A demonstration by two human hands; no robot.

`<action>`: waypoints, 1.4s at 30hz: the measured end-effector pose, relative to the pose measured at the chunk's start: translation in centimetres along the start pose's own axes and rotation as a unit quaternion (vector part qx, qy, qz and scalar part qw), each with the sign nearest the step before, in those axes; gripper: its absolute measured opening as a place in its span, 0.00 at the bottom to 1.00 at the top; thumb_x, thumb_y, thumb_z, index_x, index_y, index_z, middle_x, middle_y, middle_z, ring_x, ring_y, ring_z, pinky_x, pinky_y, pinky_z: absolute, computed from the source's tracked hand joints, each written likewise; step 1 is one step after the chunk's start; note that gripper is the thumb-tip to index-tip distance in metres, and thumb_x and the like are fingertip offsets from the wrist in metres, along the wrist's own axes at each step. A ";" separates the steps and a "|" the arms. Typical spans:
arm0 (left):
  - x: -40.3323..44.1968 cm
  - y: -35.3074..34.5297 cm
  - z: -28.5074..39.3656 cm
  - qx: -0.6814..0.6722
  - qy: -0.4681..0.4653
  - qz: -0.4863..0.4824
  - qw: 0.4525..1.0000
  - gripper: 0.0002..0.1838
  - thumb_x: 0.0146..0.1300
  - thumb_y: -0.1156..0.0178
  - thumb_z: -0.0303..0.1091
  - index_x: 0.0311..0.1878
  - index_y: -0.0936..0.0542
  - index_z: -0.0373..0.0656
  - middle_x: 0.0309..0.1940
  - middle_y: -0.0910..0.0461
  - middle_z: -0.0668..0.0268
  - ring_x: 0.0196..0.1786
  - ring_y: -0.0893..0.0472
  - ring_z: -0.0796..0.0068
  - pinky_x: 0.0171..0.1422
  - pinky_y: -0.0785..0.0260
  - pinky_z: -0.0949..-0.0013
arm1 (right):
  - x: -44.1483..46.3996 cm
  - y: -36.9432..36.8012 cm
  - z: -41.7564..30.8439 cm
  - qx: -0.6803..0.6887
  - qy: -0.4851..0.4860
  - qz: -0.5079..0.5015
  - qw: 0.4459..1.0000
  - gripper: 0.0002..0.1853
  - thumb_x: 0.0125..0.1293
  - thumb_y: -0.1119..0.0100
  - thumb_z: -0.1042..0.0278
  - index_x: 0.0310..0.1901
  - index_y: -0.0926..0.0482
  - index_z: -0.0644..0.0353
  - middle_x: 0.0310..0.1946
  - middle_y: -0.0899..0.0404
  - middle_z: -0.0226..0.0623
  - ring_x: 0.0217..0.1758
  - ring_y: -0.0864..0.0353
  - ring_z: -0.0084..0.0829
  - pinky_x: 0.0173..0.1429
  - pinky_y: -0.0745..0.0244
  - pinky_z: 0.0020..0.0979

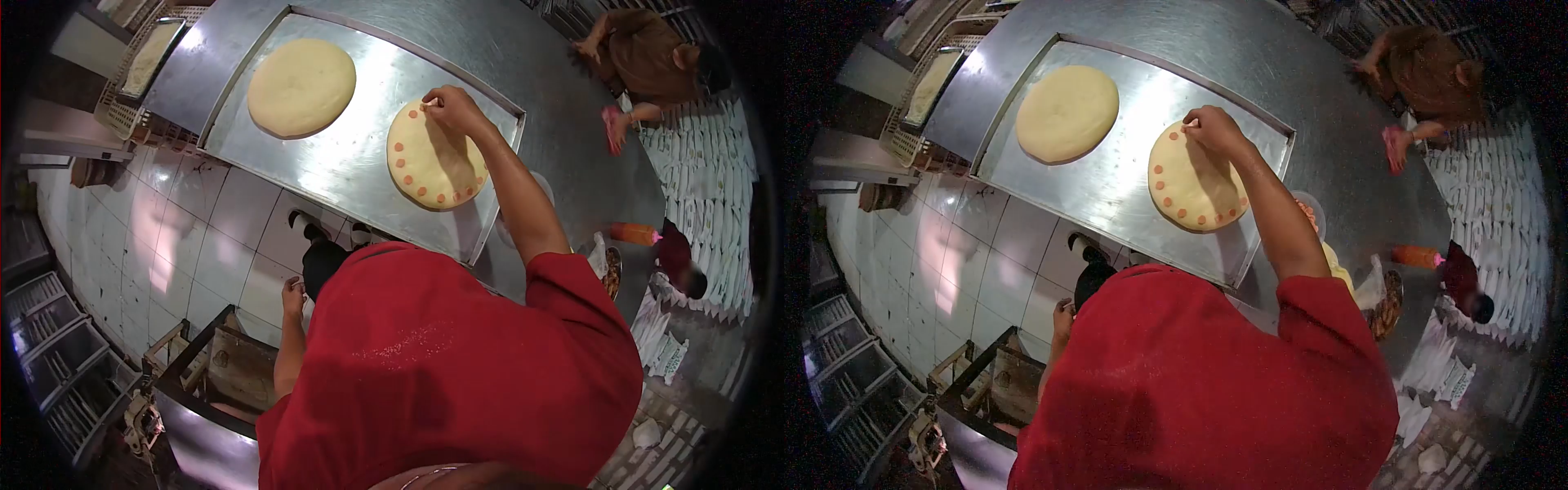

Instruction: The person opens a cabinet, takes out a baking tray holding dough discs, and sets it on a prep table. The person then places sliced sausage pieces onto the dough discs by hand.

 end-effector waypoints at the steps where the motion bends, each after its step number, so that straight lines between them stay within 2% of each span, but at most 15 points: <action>1: 0.2 -0.2 0.6 -0.001 -0.001 -0.002 1.000 0.20 0.67 0.49 0.29 0.62 0.27 0.42 0.39 0.21 0.67 0.37 0.23 0.79 0.37 0.31 0.74 | 0.0 0.1 0.1 -0.001 0.000 0.001 1.000 0.13 0.60 0.35 0.64 0.44 0.14 0.61 0.39 0.16 0.45 0.42 0.15 0.38 0.48 0.23 0.36; 5: 0.8 0.3 2.5 -0.014 -0.008 0.032 0.999 0.20 0.66 0.49 0.29 0.62 0.27 0.41 0.39 0.21 0.67 0.37 0.24 0.79 0.36 0.32 0.74 | 0.3 -0.8 -0.5 -0.032 0.027 -0.022 0.999 0.12 0.61 0.36 0.64 0.42 0.15 0.62 0.38 0.17 0.46 0.42 0.16 0.40 0.49 0.23 0.36; 8: 1.9 -0.2 3.9 -0.002 -0.021 0.002 1.000 0.19 0.70 0.52 0.28 0.64 0.28 0.42 0.44 0.21 0.66 0.40 0.23 0.76 0.42 0.31 0.67 | 0.7 -0.9 -0.1 -0.048 0.038 -0.011 0.998 0.12 0.62 0.36 0.64 0.41 0.15 0.63 0.37 0.18 0.46 0.41 0.17 0.41 0.48 0.23 0.36; 12: 2.4 -0.6 4.8 0.005 -0.029 0.008 1.000 0.20 0.69 0.51 0.28 0.63 0.28 0.42 0.44 0.21 0.66 0.40 0.23 0.76 0.42 0.31 0.68 | 0.7 0.1 -0.8 -0.028 -0.001 -0.016 0.999 0.12 0.62 0.37 0.64 0.41 0.15 0.64 0.38 0.18 0.46 0.42 0.17 0.41 0.49 0.23 0.37; 17: 1.9 -1.1 5.2 0.029 -0.009 -0.003 1.000 0.20 0.68 0.51 0.29 0.63 0.28 0.42 0.44 0.21 0.67 0.41 0.22 0.76 0.42 0.31 0.69 | 1.5 0.2 -1.0 -0.041 0.024 0.006 0.999 0.13 0.63 0.37 0.64 0.42 0.15 0.65 0.38 0.17 0.46 0.41 0.17 0.41 0.48 0.23 0.38; 21: 1.8 -0.8 4.8 0.028 -0.014 -0.002 1.000 0.21 0.67 0.51 0.29 0.63 0.28 0.42 0.44 0.21 0.67 0.41 0.22 0.76 0.42 0.31 0.70 | 1.7 -0.7 -0.4 -0.049 0.019 -0.034 0.998 0.13 0.63 0.36 0.63 0.44 0.15 0.64 0.40 0.18 0.46 0.43 0.17 0.41 0.49 0.23 0.38; 24: 2.2 -0.5 4.2 -0.009 -0.019 0.004 1.000 0.20 0.67 0.50 0.29 0.62 0.27 0.39 0.41 0.20 0.66 0.39 0.23 0.78 0.38 0.31 0.74 | 1.1 0.9 -1.1 -0.049 0.032 0.011 0.998 0.13 0.63 0.36 0.63 0.45 0.15 0.62 0.40 0.18 0.46 0.45 0.17 0.41 0.50 0.24 0.38; 28: 2.4 -0.2 4.1 0.010 -0.014 0.009 1.000 0.20 0.67 0.50 0.29 0.62 0.27 0.39 0.41 0.20 0.65 0.39 0.23 0.78 0.38 0.31 0.74 | 0.5 -1.6 -2.7 -0.067 0.066 -0.064 0.993 0.13 0.63 0.37 0.63 0.46 0.14 0.61 0.39 0.18 0.45 0.45 0.19 0.41 0.51 0.24 0.37; 33: 2.5 -0.3 4.7 0.014 -0.012 -0.004 1.000 0.21 0.69 0.51 0.30 0.64 0.28 0.41 0.45 0.21 0.66 0.42 0.22 0.75 0.44 0.30 0.70 | -0.1 -2.2 -4.0 -0.087 0.104 -0.054 0.989 0.14 0.63 0.37 0.63 0.46 0.14 0.61 0.39 0.19 0.45 0.44 0.19 0.41 0.50 0.25 0.37; 37: 2.2 -0.6 5.4 0.025 -0.021 -0.003 0.999 0.21 0.69 0.51 0.30 0.65 0.29 0.40 0.44 0.21 0.65 0.41 0.22 0.74 0.44 0.29 0.69 | 0.4 -2.1 -3.5 -0.062 0.072 -0.060 0.994 0.14 0.61 0.34 0.62 0.45 0.15 0.62 0.41 0.17 0.46 0.45 0.18 0.45 0.52 0.24 0.41; 40: 2.0 -0.6 5.4 0.020 -0.021 0.007 1.000 0.21 0.66 0.49 0.30 0.62 0.27 0.39 0.41 0.21 0.66 0.38 0.24 0.79 0.37 0.32 0.74 | 1.4 -2.7 -2.5 0.022 0.043 -0.067 0.997 0.13 0.60 0.34 0.63 0.42 0.15 0.64 0.35 0.18 0.46 0.38 0.18 0.39 0.45 0.25 0.38; 42: 1.9 -0.5 5.4 0.015 -0.021 0.006 1.000 0.21 0.66 0.48 0.30 0.62 0.27 0.39 0.41 0.21 0.66 0.38 0.24 0.79 0.37 0.32 0.74 | 1.6 -3.0 -2.3 0.014 0.049 -0.052 0.997 0.13 0.60 0.34 0.63 0.41 0.16 0.64 0.34 0.18 0.45 0.37 0.19 0.39 0.44 0.25 0.37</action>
Point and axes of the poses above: each hand's wrist, its own x-axis towards the middle knuckle, its own y-axis out of the back of the hand, z = x × y, the point moved 10 cm from there along x, towards the middle knuckle
